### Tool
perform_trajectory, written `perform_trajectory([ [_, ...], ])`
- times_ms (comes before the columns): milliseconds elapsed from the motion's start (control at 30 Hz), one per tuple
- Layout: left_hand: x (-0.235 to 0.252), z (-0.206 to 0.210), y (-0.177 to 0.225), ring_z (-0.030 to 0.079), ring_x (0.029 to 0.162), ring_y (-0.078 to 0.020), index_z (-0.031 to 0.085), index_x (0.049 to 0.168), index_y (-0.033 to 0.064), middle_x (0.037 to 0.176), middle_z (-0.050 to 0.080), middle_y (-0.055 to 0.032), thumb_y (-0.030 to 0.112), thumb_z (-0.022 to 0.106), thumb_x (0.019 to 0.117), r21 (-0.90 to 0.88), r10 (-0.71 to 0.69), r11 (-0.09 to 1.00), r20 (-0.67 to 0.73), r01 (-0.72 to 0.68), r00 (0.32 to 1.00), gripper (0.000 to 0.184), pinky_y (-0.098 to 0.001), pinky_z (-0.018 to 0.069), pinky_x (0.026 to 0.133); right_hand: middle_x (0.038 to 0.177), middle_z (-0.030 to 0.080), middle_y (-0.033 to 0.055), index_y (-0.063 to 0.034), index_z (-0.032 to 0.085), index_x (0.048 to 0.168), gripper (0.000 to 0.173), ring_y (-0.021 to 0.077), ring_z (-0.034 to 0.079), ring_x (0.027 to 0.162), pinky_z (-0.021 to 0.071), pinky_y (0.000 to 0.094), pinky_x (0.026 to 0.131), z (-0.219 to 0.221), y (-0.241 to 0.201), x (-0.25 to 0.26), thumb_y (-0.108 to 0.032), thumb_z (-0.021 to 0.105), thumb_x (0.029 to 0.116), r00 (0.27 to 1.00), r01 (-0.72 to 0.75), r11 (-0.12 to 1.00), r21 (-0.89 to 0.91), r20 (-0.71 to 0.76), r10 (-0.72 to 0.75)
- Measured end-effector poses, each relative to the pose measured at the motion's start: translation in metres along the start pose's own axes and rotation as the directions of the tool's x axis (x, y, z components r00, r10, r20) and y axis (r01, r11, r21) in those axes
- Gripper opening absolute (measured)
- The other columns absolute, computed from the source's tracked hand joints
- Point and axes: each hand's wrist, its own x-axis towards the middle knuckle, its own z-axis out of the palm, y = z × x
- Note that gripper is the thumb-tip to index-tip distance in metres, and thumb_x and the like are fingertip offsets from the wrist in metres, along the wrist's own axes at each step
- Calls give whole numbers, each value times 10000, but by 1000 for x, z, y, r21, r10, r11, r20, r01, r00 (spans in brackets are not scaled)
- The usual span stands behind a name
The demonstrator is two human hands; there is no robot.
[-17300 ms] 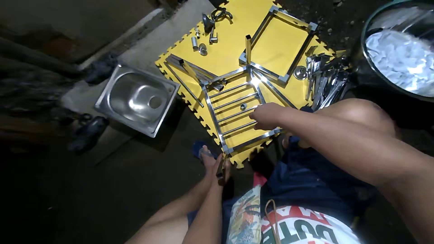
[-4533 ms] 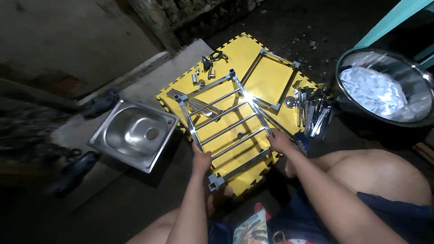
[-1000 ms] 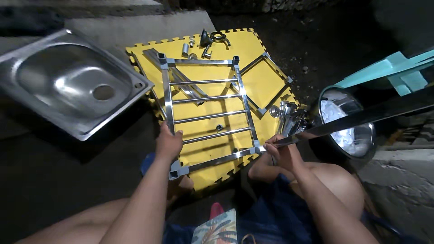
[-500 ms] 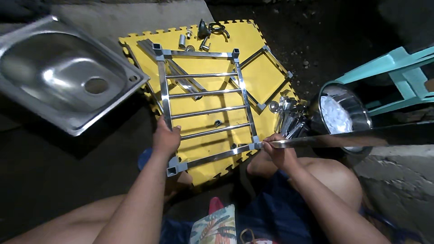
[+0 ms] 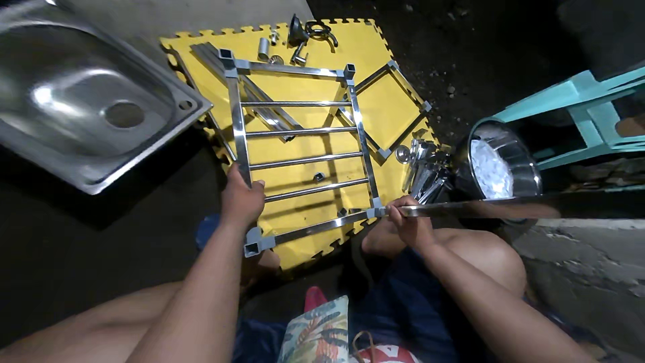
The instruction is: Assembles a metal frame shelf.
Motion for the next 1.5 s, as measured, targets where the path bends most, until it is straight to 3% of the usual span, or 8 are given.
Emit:
perform_trajectory([
  [300, 2, -1, -3, 703, 901, -451, 175, 1622, 204, 1197, 638, -298, 285, 584, 1022, -33, -10, 999, 7, 11, 1000, 731, -690, 556, 796, 942, 739, 53, -19, 724, 1020, 138, 105, 721, 798, 644, 306, 761, 7, 4, -10, -137, 679, 966, 996, 71, 997, -35, -45, -73],
  [400, 5, -4, -4, 695, 925, -467, 197, 1618, 210, 1205, 635, -304, 286, 585, 1021, -30, -11, 999, 5, 11, 1000, 716, -704, 544, 807, 1036, 741, 105, 7, 693, 1016, 118, 189, 747, 876, 665, 385, 776, 4, 4, -9, -99, 680, 965, 998, 55, 983, 175, -12, -53],
  [533, 7, -3, -9, 690, 948, -483, 193, 1617, 191, 1229, 629, -306, 295, 581, 1022, -12, 7, 1000, -3, -7, 1000, 718, -714, 540, 812, 1069, 731, 206, 24, 641, 1034, 109, 346, 750, 893, 665, 505, 764, 0, 17, -6, -67, 653, 976, 1000, -27, 866, 499, 4, 29],
  [833, 9, -4, -8, 693, 936, -489, 193, 1616, 203, 1209, 633, -316, 286, 577, 1030, -1, -12, 1000, 0, 12, 1000, 706, -720, 538, 804, 1144, 697, 256, 19, 620, 1018, 80, 409, 722, 1018, 652, 538, 793, -5, 24, -11, -23, 655, 960, 1000, -24, 743, 669, 3, 29],
  [1000, 9, -4, -9, 686, 928, -496, 195, 1615, 198, 1205, 630, -320, 292, 580, 1023, -20, 3, 1000, 10, -3, 1000, 712, -727, 534, 792, 1146, 691, 240, -9, 591, 1062, 114, 403, 717, 1006, 623, 561, 852, -14, 15, -7, -41, 646, 966, 975, -203, 612, 764, 102, 196],
  [1200, 8, -4, -8, 689, 927, -494, 182, 1621, 192, 1214, 624, -327, 289, 577, 1027, -38, 3, 999, 14, -2, 1000, 719, -721, 537, 798, 1147, 682, 259, 7, 573, 1051, 119, 414, 717, 990, 618, 564, 851, -20, 9, 0, -2, 642, 955, 946, -289, 538, 792, 148, 290],
  [1333, 11, -4, -6, 700, 925, -474, 181, 1627, 196, 1228, 623, -318, 269, 589, 1026, -30, -6, 1000, 10, 6, 1000, 731, -701, 549, 821, 1180, 681, 258, -5, 590, 1035, 144, 426, 700, 1067, 617, 576, 870, -20, 17, 0, 5, 686, 928, 967, -248, 574, 780, 166, 193],
  [1500, 10, -4, -4, 700, 945, -461, 197, 1620, 211, 1245, 622, -300, 254, 592, 1021, -35, -7, 999, 14, 7, 1000, 719, -696, 550, 828, 1130, 708, 227, -4, 639, 1013, 116, 384, 721, 1035, 647, 536, 815, -10, 25, -4, 7, 707, 920, 992, -123, 694, 709, 69, 106],
])
